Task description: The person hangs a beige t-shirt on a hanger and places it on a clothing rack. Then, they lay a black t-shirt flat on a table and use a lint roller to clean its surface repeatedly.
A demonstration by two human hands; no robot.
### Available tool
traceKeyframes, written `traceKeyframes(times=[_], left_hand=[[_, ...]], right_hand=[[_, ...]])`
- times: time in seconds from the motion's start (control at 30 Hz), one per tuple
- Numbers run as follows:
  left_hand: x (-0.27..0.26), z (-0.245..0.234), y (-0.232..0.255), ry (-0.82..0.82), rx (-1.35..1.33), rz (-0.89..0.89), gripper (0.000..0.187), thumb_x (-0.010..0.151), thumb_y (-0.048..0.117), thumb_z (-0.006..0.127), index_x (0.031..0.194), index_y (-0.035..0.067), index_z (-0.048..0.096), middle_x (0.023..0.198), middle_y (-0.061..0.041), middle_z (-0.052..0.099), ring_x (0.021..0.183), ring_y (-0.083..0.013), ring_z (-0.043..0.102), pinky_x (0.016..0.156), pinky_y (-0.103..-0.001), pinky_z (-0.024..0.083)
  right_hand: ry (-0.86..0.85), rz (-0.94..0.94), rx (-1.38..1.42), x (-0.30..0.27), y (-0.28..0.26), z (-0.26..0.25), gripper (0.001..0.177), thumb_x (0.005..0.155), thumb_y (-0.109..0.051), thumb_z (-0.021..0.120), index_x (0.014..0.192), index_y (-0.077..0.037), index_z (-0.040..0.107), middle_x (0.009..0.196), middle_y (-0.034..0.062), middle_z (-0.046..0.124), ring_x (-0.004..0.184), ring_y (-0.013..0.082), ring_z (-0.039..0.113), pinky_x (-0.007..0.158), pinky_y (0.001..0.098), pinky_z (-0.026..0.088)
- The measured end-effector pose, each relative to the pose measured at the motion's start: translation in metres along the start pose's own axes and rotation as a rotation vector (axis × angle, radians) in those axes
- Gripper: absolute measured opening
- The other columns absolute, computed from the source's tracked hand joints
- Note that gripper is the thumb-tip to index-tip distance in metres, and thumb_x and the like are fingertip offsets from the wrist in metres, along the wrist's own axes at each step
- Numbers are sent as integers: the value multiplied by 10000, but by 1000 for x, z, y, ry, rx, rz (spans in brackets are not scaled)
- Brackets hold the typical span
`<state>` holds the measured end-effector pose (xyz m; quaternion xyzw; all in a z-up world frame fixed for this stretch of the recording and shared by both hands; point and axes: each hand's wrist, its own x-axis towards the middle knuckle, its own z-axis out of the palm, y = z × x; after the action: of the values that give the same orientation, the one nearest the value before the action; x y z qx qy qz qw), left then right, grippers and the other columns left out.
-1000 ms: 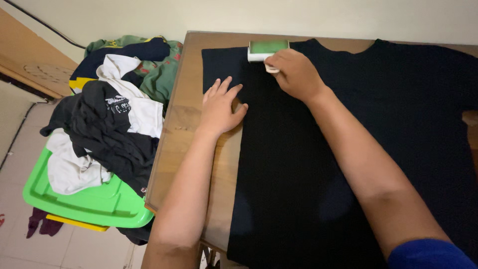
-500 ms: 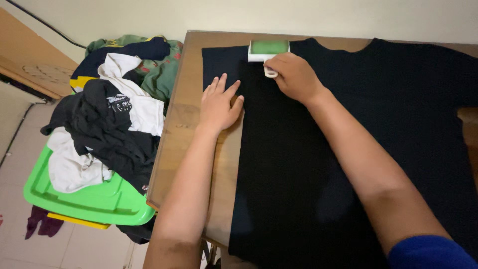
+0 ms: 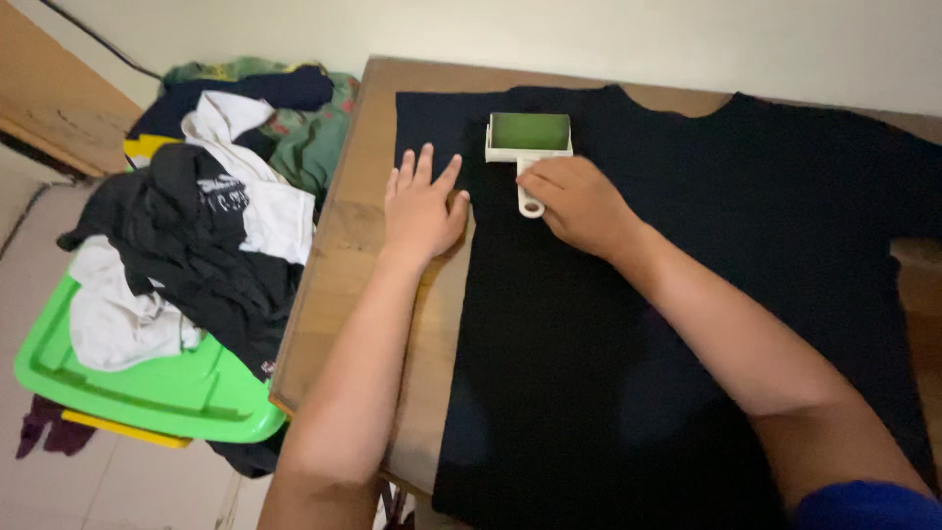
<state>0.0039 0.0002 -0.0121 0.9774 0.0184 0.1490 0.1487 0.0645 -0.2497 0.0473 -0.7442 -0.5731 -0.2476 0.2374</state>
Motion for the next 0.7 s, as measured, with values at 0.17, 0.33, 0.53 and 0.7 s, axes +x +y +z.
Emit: traceKeyframes(times=[0.17, 0.33, 0.53, 0.7], left_hand=[[3, -9, 1, 152, -34, 59, 479, 878, 311, 687, 1325, 138, 684, 1478, -255, 487, 1389, -468, 406, 1138, -527, 324], [0, -16, 4, 225, -256, 151, 235, 867, 156, 718, 1083, 73, 757, 1204, -158, 671, 1174, -392, 612, 1004, -489, 490], [-1, -14, 6, 221, -236, 171, 216, 850, 149, 723, 1046, 64, 753, 1158, -142, 687, 1148, -397, 634, 992, -507, 498], [0, -8, 3, 186, -216, 114, 254, 851, 110, 689, 1090, 89, 772, 1238, -142, 686, 1255, -413, 589, 1050, -557, 450]], right_hand=[[38, 51, 36, -6, -4, -8, 219, 867, -1, 712, 1071, -82, 713, 1014, 52, 704, 940, 232, 660, 932, 418, 478], [2, 10, -78, 1, -6, -5, 335, 809, 13, 674, 1132, -61, 720, 1115, 65, 713, 1050, 230, 672, 955, 410, 462], [26, -52, -133, 5, -21, -12, 203, 844, -25, 707, 1038, -83, 709, 1003, 38, 728, 915, 204, 687, 900, 406, 447], [65, -94, -80, 6, -37, -15, 95, 904, -69, 727, 994, -91, 704, 936, 32, 728, 833, 187, 681, 883, 385, 450]])
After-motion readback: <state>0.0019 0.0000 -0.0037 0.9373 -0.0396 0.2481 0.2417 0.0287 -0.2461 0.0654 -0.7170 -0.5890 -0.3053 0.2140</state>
